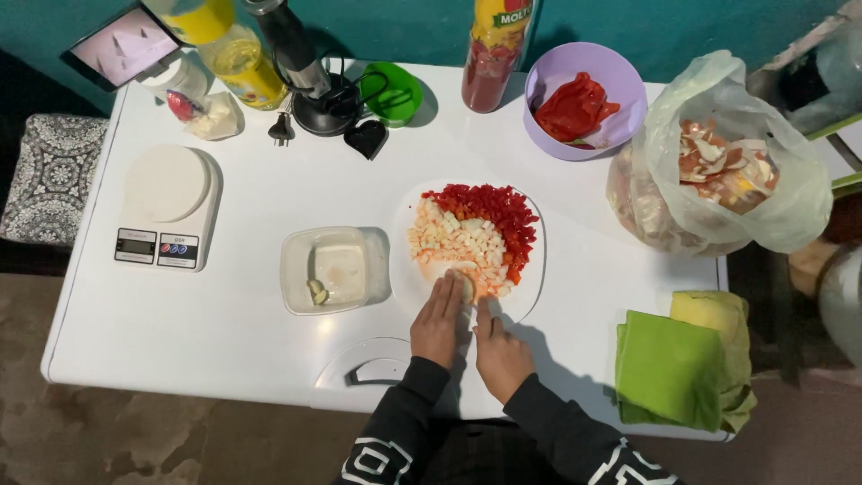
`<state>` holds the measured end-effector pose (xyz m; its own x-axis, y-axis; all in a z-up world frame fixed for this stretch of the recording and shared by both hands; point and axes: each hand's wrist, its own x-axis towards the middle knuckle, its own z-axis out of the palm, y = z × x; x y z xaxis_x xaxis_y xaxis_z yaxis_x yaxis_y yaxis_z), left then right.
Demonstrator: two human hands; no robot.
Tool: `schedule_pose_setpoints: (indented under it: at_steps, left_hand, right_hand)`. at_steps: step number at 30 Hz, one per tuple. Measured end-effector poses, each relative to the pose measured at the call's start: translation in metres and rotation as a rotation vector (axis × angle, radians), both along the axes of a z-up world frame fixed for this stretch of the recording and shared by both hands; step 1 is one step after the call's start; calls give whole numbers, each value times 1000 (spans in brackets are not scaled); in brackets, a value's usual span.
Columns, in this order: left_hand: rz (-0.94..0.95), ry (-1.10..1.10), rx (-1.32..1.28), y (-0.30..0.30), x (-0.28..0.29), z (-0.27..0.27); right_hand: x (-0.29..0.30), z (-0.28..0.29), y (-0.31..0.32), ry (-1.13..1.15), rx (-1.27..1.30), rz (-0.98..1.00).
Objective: Chopping an onion and mixing it with diced peppers on a plate.
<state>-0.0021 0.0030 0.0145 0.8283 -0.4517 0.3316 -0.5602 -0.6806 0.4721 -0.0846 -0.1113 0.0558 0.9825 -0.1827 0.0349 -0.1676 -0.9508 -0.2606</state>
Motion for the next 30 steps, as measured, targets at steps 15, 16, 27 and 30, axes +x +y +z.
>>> schedule_pose_setpoints:
  at_steps: [15, 16, 27, 30]
  left_hand:
    - [-76, -69, 26, 16, 21, -40]
    - [-80, -66, 28, 17, 19, -40]
    - [-100, -30, 91, 16, 24, -48]
    - [-93, -41, 38, 20, 24, -51]
  right_hand:
    - [27, -14, -1, 244, 151, -19]
    - [25, -2, -1, 246, 154, -23]
    - [27, -31, 1, 235, 174, -75]
    - [26, -22, -5, 237, 144, -57]
